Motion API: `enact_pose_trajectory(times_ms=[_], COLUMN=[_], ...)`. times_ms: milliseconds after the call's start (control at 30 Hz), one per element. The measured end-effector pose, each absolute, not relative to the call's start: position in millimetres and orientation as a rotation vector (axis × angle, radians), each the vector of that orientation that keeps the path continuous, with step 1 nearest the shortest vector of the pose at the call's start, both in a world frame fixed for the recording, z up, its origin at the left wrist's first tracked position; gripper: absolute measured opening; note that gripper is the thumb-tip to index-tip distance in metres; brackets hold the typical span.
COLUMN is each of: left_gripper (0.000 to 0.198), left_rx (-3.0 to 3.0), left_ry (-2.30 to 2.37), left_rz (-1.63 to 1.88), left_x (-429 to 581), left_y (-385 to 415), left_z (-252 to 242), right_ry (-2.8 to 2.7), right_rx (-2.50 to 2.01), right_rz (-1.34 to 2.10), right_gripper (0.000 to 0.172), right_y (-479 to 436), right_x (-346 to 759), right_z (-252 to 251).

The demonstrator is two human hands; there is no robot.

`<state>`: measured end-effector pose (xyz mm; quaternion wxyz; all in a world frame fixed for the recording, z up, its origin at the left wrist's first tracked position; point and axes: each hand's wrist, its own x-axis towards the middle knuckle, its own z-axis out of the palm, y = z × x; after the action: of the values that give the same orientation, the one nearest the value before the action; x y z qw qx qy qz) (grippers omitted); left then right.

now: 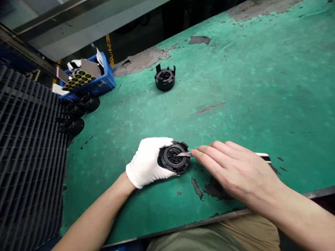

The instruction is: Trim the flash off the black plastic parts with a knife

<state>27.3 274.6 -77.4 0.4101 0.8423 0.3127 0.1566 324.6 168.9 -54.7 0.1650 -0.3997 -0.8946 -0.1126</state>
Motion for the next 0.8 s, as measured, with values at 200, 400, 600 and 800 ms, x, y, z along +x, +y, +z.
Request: enact_pose_trajectory(times_ms=[200, 400, 600, 800], left_gripper=[0.052, 0.060, 0.064, 0.079], left_rx=[2.126, 2.144, 2.144, 2.171], left_ry=[0.787, 0.791, 0.761, 0.810], left_rz=[0.455, 0.472, 0.499, 0.476], left_x=[25.5, 24.5, 23.3, 23.1], left_y=[274.7, 275.6, 277.1, 277.7], left_z=[-83.1, -89.1, -94.0, -95.2], right_ry=[-2.595, -2.556, -2.546, -2.485], right_rx=[-1.176, -1.276, -1.365, -1.470], right_rz=[-0.412, -0.449, -0.397, -0.332], right_gripper=[0.036, 0.040, 0.054, 0.056], right_y=[160.8, 145.5, 131.9, 124.4], right_x=[315.8, 301.3, 297.4, 291.1], right_z=[-42.4, -42.0, -46.9, -52.9])
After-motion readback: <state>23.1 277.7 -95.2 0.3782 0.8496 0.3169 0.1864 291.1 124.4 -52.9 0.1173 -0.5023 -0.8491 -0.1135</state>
